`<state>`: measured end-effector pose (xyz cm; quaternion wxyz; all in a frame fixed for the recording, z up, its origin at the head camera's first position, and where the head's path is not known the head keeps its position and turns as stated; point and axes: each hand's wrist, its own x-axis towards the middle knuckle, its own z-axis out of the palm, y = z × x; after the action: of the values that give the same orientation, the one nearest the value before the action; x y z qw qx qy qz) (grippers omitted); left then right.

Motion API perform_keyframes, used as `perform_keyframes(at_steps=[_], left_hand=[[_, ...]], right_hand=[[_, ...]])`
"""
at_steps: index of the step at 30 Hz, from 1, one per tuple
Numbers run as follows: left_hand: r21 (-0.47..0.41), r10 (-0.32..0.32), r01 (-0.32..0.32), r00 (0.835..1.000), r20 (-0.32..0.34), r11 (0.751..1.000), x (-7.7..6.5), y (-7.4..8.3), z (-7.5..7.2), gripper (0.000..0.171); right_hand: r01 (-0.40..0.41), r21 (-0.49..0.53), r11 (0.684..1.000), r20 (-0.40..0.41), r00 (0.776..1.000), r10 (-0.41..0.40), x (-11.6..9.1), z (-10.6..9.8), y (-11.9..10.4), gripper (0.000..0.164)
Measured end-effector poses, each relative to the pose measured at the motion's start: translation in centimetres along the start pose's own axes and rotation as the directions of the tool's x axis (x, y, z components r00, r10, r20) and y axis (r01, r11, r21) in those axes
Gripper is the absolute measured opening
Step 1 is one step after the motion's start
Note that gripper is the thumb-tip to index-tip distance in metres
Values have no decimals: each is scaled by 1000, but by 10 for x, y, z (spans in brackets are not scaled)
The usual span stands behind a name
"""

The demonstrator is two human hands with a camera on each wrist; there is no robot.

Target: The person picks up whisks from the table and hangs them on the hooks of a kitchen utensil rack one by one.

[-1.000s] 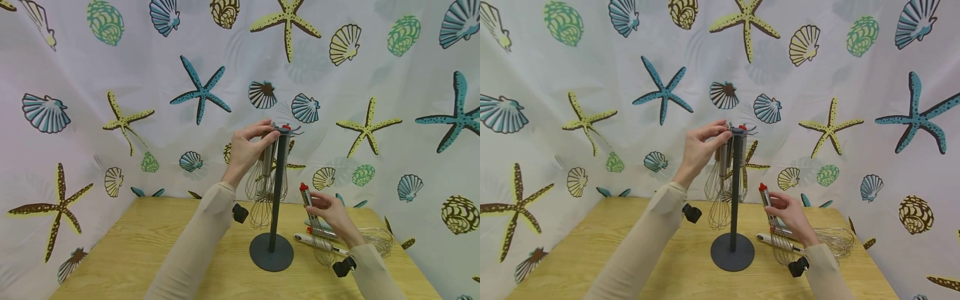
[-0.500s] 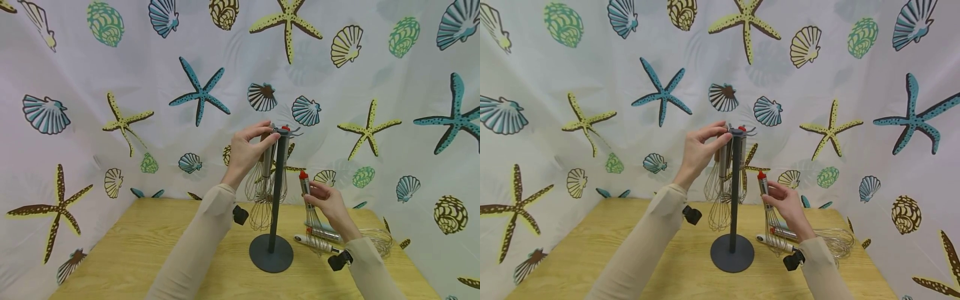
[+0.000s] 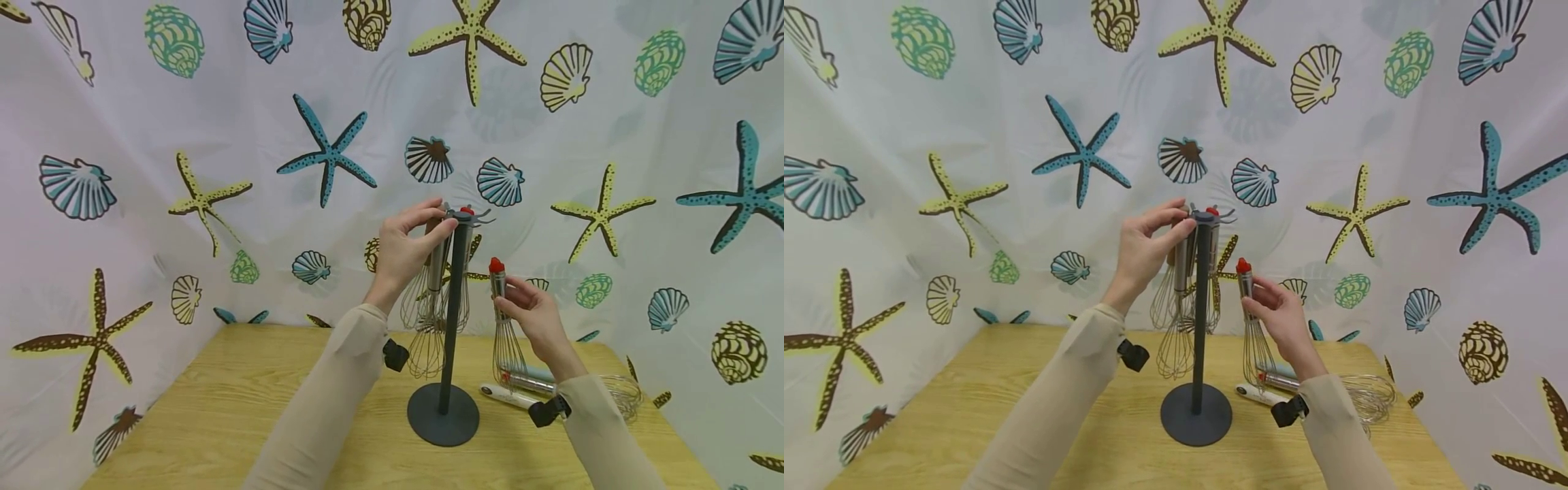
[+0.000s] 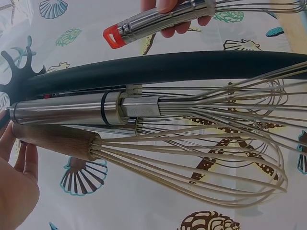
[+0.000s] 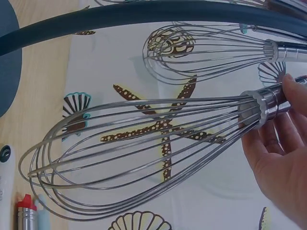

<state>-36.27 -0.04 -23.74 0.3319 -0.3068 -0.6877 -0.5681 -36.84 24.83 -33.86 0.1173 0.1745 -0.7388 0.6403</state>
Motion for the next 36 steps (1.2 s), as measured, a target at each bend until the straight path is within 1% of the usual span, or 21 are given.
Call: perform_keyframes(at_steps=[12, 18, 23, 31, 36], left_hand=[[-42, 9, -9, 1000, 7, 999, -3, 4, -4, 27], [-43, 1, -1, 1000, 7, 999, -5, 6, -6, 28], [-35, -21, 21, 1000, -1, 999, -5, 9, -6, 28], [-50, 2, -2, 1000, 0, 999, -6, 8, -7, 26], [-38, 15, -15, 1000, 3, 999, -7, 7, -8, 25]], right_hand=[[44, 2, 999, -29, 999, -44, 0, 12, -24, 55], [25, 11, 1000, -58, 998, -24, -2, 19, -37, 55], [16, 9, 1000, -79, 997, -15, -2, 21, -45, 55], [33, 6, 999, -95, 995, -33, 1, 23, -52, 55], [47, 1, 999, -97, 994, -47, 4, 26, -57, 55]])
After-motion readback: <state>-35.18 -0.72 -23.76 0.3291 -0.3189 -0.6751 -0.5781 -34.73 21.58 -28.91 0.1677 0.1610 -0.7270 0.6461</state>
